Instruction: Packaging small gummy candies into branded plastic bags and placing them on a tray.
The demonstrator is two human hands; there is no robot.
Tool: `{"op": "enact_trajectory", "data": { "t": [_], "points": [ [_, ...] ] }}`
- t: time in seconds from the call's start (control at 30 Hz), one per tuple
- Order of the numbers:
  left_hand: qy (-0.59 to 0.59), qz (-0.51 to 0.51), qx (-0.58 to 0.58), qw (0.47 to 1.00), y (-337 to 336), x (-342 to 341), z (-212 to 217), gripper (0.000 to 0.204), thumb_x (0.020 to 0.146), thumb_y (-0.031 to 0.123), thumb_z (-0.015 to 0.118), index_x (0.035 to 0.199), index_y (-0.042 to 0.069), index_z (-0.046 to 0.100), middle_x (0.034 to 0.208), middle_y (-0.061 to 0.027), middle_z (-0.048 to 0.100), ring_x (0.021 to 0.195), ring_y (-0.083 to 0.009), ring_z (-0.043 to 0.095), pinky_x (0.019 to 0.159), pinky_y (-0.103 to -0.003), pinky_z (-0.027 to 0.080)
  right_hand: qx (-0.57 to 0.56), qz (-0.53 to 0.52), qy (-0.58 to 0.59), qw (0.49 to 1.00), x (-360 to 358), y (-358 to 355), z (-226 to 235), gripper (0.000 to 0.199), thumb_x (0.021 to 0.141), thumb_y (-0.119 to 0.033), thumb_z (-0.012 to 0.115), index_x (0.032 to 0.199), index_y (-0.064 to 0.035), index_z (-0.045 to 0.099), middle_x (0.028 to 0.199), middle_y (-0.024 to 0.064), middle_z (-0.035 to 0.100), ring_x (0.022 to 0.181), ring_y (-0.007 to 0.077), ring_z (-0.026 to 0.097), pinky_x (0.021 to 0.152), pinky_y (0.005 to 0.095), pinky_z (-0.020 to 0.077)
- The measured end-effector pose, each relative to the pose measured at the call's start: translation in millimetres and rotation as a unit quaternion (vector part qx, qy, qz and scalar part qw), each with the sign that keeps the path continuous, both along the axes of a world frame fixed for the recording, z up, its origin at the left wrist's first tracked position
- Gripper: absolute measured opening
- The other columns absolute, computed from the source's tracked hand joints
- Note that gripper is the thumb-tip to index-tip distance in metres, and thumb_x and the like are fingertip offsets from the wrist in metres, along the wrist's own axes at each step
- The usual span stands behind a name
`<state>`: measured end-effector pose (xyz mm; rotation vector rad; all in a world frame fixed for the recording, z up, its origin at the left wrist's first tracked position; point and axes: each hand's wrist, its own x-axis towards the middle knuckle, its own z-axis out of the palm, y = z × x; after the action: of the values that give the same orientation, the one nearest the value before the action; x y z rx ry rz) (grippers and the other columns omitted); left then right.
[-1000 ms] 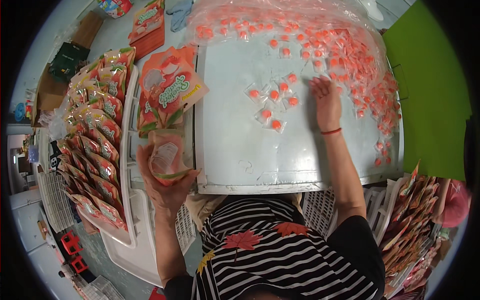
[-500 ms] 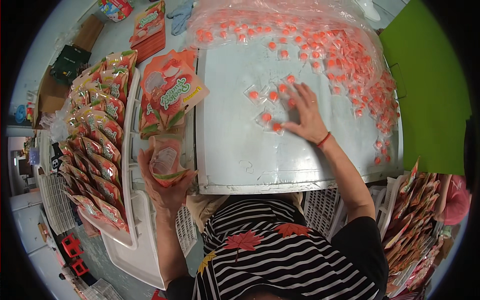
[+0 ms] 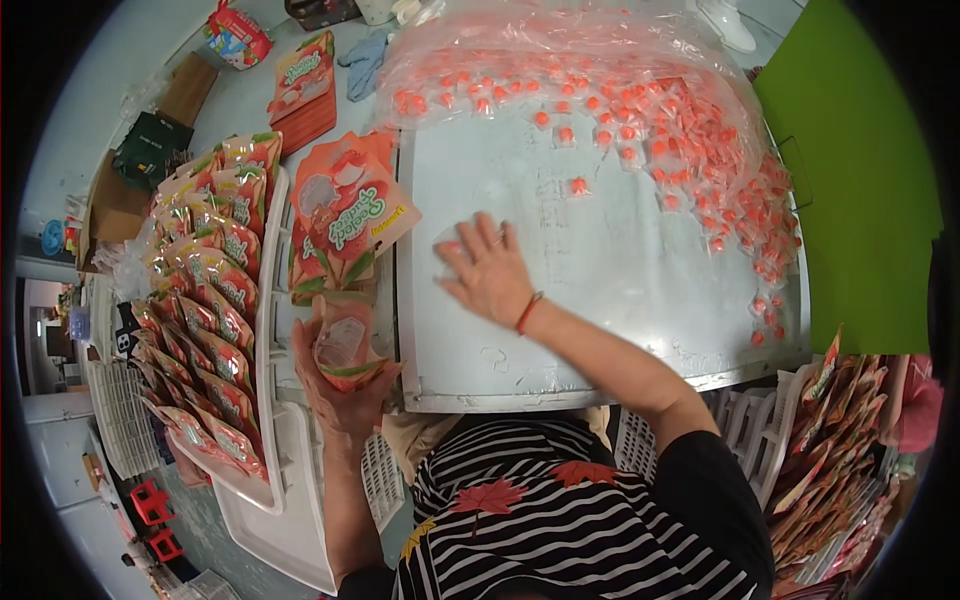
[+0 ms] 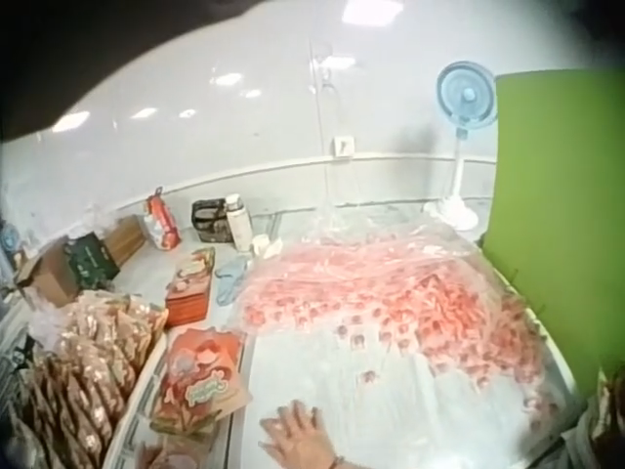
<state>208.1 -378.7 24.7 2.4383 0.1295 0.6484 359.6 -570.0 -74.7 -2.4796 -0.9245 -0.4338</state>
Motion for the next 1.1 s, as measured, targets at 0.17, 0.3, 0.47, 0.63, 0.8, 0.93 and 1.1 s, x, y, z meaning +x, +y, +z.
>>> {"op": "enact_trajectory", "data": {
  "t": [0.17,0.3,0.47,0.63,0.8,0.93,1.1],
  "points": [
    [-0.015,0.0,0.009,1.0,2,0,7,0.121,0.049,0.016,0.091,0.144,0.001,0.018,0.129,-0.0196,0.045,0.116,-0.034,0.047,0.097,-0.042,0.041,0.085,0.042,0.025,0.995,-9,9,20,0.046,0.081,-0.039,0.063,0.119,-0.0149,0.055,0.124,0.0179,0.047,0.118,0.0421,0.039,0.093,0.0626,0.0301],
    [-0.005,0.028,-0.018,0.999,13,-11,5,0.12,0.049,0.013,0.09,0.145,0.002,0.018,0.129,-0.0195,0.045,0.116,-0.034,0.048,0.097,-0.042,0.041,0.113,-0.118,-0.075,0.984,82,-59,24,0.047,0.083,-0.03,0.06,0.123,-0.0073,0.05,0.124,0.0218,0.048,0.119,0.0418,0.041,0.096,0.0554,0.0335],
    [0.003,0.01,0.012,1.0,9,-2,3,0.12,0.049,0.012,0.089,0.145,0.002,0.018,0.13,-0.0197,0.044,0.117,-0.0346,0.047,0.097,-0.043,0.041,0.094,-0.2,-0.034,0.975,179,-171,6,0.037,0.088,-0.025,0.053,0.118,-0.0036,0.054,0.122,0.021,0.053,0.117,0.0371,0.047,0.097,0.0495,0.0367],
    [0.02,0.023,0.014,0.999,3,4,6,0.119,0.05,0.012,0.089,0.145,0.003,0.018,0.132,-0.0199,0.042,0.117,-0.0347,0.047,0.098,-0.042,0.041,0.002,-0.094,-0.084,0.992,161,-159,-13,0.032,0.091,-0.019,0.049,0.117,-0.0022,0.054,0.118,0.0198,0.056,0.11,0.0346,0.053,0.096,0.0414,0.0401],
    [0.012,0.02,0.025,0.999,9,5,6,0.118,0.051,0.012,0.088,0.145,0.003,0.018,0.128,-0.0196,0.045,0.114,-0.0345,0.049,0.096,-0.042,0.042,0.483,-0.085,0.298,0.819,146,-158,10,0.035,0.098,-0.028,0.039,0.118,-0.0021,0.053,0.115,0.0169,0.059,0.109,0.03,0.056,0.096,0.0415,0.0411],
    [-0.007,0.011,0.004,1.0,13,4,2,0.117,0.051,0.012,0.088,0.145,0.002,0.018,0.127,-0.0202,0.046,0.112,-0.0346,0.051,0.095,-0.042,0.043,0.739,-0.115,0.381,0.543,160,-218,3,0.038,0.098,-0.03,0.039,0.119,-0.0011,0.05,0.118,0.0167,0.058,0.111,0.027,0.056,0.097,0.0394,0.0435],
    [0.001,0.001,-0.002,1.0,13,-4,-2,0.119,0.05,0.011,0.088,0.145,0.002,0.017,0.127,-0.0203,0.046,0.112,-0.0349,0.051,0.095,-0.042,0.042,0.714,-0.143,0.378,0.571,146,-219,9,0.041,0.096,-0.033,0.043,0.122,-0.001,0.05,0.12,0.0178,0.057,0.113,0.0292,0.055,0.098,0.04,0.0423]
  ]
}}
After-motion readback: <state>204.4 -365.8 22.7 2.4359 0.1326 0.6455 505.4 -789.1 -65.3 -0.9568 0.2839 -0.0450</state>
